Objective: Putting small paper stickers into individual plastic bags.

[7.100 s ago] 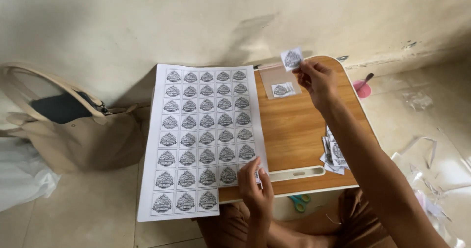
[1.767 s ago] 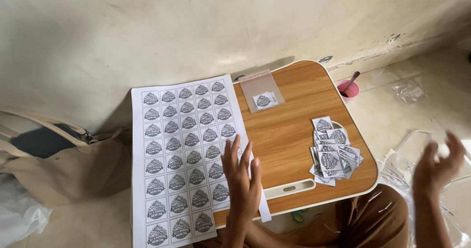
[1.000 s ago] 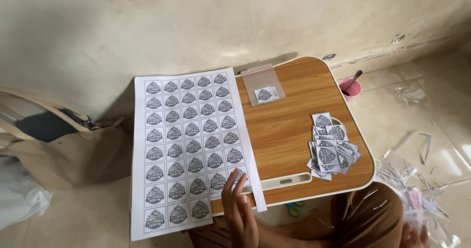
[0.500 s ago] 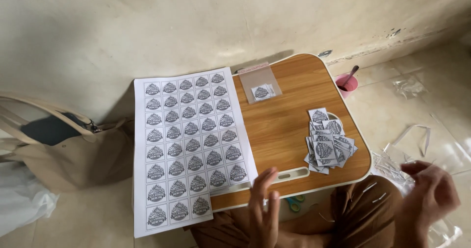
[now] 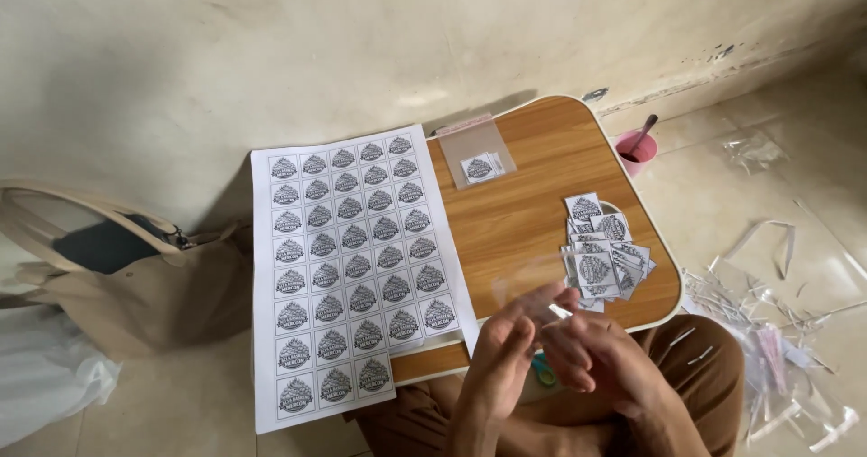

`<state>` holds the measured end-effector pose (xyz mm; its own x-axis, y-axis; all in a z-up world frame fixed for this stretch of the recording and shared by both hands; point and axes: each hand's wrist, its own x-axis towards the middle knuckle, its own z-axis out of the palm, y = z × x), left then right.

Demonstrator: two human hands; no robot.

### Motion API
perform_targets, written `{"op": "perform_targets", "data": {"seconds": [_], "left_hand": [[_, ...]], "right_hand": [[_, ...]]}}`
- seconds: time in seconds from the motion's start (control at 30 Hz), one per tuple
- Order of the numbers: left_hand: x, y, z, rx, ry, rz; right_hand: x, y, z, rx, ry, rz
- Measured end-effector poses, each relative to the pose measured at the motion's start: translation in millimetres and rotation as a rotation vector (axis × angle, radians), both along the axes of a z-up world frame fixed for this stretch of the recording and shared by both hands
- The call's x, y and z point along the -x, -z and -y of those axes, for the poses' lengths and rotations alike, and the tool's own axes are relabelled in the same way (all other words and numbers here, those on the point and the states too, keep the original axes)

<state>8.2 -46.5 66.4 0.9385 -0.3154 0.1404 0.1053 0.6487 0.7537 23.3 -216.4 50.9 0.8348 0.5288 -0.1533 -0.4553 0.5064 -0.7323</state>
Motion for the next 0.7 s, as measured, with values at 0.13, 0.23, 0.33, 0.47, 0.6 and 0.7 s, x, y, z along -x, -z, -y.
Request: {"op": "perform_targets", "data": {"seconds": [0.13,0.23,0.33,0.47,0.6,0.7], "left_hand": [[-6.2,-15.2,3.7,0.139,-0.205,-0.077],[-9.5,-22.0,0.0,-0.37,-0.572,-0.168],[-5.1,-25.3,-3.3,-0.513,-0.695,0.064],[-2.3,-19.4,-7.9,-0.474,-0.606,0.12],[0.7,-14.0,-15.4,-0.682,-0.413,0.305],[5.1,-24.8,-17.2,-0.736,-0.328,0.272]], "right_hand": [[2.9,-0.9,-2.2,0.469,0.096,0.193],[3.9,-8.5,-9.4,0.62,0.281,0.165],[3.6,-11.8,-10.3,0.727,0.427,0.211],[-6.6,-3.8,0.7,0.534,0.487,0.191],[-25.0,-13.3,7.0,0.292,0.276,0.251],[-32.1,-26.8,11.3,0.27,0.272,0.164]]}}
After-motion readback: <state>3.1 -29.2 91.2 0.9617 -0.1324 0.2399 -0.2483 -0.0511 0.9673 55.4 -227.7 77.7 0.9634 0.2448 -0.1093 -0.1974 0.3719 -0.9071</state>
